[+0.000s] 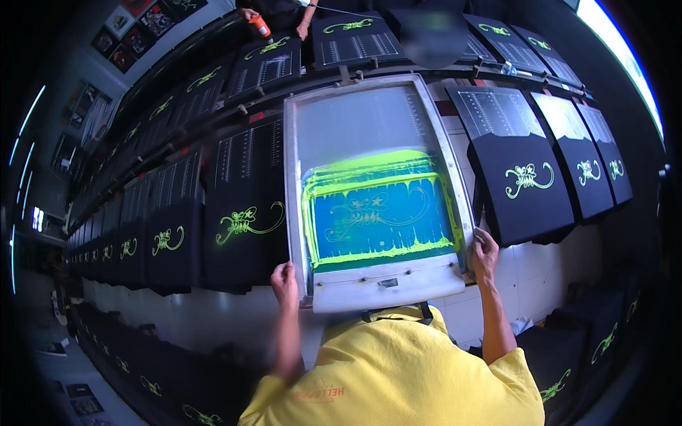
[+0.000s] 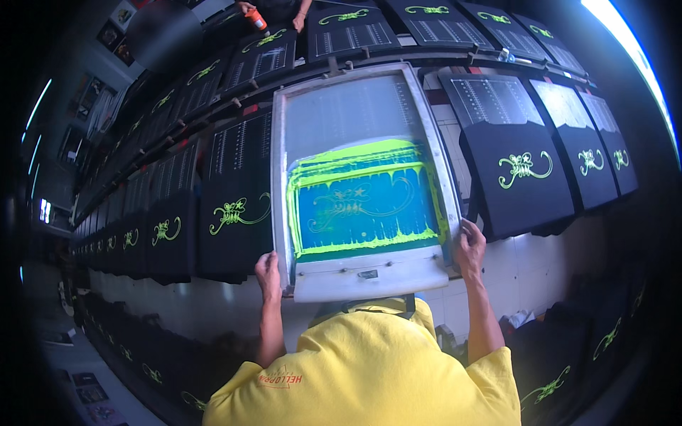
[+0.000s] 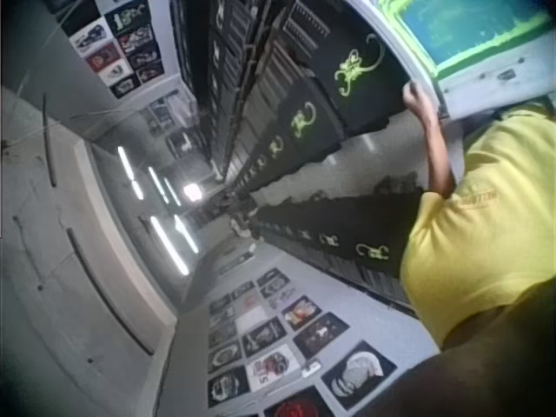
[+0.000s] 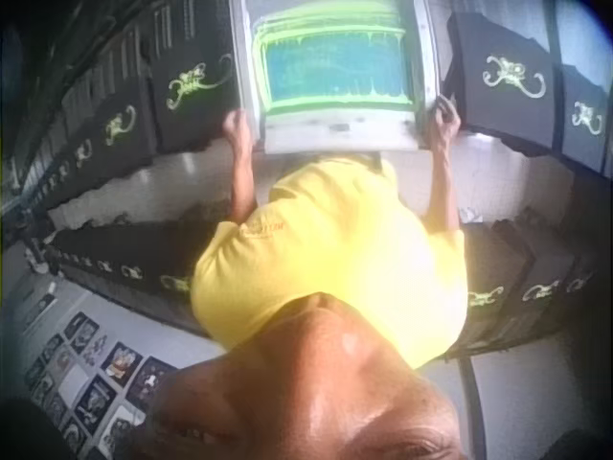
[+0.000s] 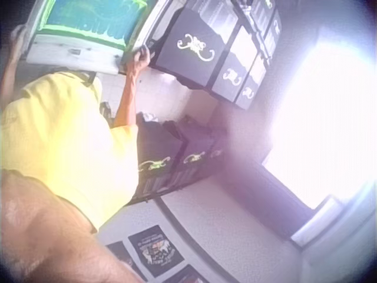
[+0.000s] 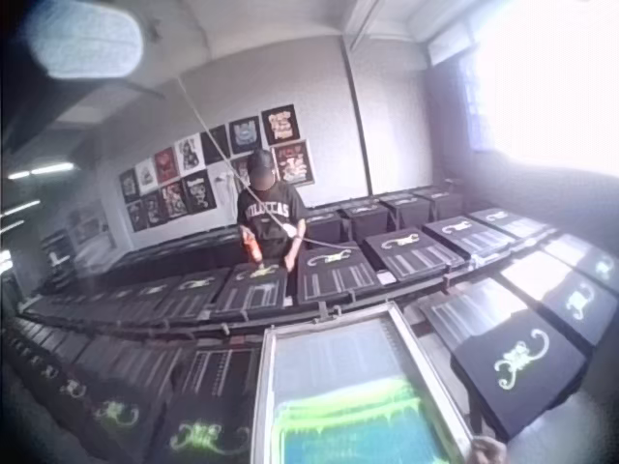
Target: The person performs screen printing by applying ink to a screen and using a squeegee to transfer the design onto black fabric items on a series of pallets.
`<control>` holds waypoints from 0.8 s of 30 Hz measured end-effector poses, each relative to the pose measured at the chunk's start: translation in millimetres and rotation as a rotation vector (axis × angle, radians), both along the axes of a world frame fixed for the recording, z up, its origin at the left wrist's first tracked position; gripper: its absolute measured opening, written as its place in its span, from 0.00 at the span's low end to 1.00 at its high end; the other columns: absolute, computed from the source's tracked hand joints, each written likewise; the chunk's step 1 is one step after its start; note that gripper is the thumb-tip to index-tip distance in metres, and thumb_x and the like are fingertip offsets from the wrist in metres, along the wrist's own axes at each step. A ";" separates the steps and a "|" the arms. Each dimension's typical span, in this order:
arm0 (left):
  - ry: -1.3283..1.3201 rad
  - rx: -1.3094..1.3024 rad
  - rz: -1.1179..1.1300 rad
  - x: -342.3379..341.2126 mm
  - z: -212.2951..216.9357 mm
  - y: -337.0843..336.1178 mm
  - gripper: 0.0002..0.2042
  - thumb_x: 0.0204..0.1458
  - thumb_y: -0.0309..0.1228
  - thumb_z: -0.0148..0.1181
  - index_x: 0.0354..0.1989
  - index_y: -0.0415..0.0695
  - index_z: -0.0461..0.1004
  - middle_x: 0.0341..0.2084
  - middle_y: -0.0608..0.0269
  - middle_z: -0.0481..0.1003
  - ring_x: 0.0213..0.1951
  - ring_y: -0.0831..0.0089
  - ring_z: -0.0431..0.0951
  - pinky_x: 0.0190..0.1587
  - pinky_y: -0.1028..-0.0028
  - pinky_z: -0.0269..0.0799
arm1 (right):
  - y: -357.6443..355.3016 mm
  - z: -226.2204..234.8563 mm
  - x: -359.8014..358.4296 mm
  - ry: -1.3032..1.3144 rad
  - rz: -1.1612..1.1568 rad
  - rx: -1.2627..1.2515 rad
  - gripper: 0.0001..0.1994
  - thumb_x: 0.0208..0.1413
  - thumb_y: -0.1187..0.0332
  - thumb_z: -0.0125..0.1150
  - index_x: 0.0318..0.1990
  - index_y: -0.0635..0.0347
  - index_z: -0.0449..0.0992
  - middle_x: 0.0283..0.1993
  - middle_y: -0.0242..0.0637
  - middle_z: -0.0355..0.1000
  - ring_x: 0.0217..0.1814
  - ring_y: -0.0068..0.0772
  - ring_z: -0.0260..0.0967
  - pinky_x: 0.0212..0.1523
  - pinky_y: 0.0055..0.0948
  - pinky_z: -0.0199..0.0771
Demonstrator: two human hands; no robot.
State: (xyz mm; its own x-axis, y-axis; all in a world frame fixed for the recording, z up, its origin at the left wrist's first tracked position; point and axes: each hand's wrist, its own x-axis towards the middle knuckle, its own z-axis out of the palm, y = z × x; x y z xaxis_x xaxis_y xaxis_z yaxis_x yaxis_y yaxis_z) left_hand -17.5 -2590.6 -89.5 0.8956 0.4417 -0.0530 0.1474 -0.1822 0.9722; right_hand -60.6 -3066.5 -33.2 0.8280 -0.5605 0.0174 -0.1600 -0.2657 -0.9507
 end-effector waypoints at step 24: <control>-0.030 0.244 -0.078 15.2 10.4 6.8 0.13 0.55 0.34 0.57 0.30 0.33 0.76 0.19 0.56 0.75 0.23 0.69 0.74 0.30 0.69 0.68 | 10.2 20.4 -3.9 0.000 -0.061 -0.100 0.15 0.54 0.79 0.46 0.46 0.69 0.76 0.35 0.39 0.76 0.33 0.26 0.71 0.37 0.23 0.70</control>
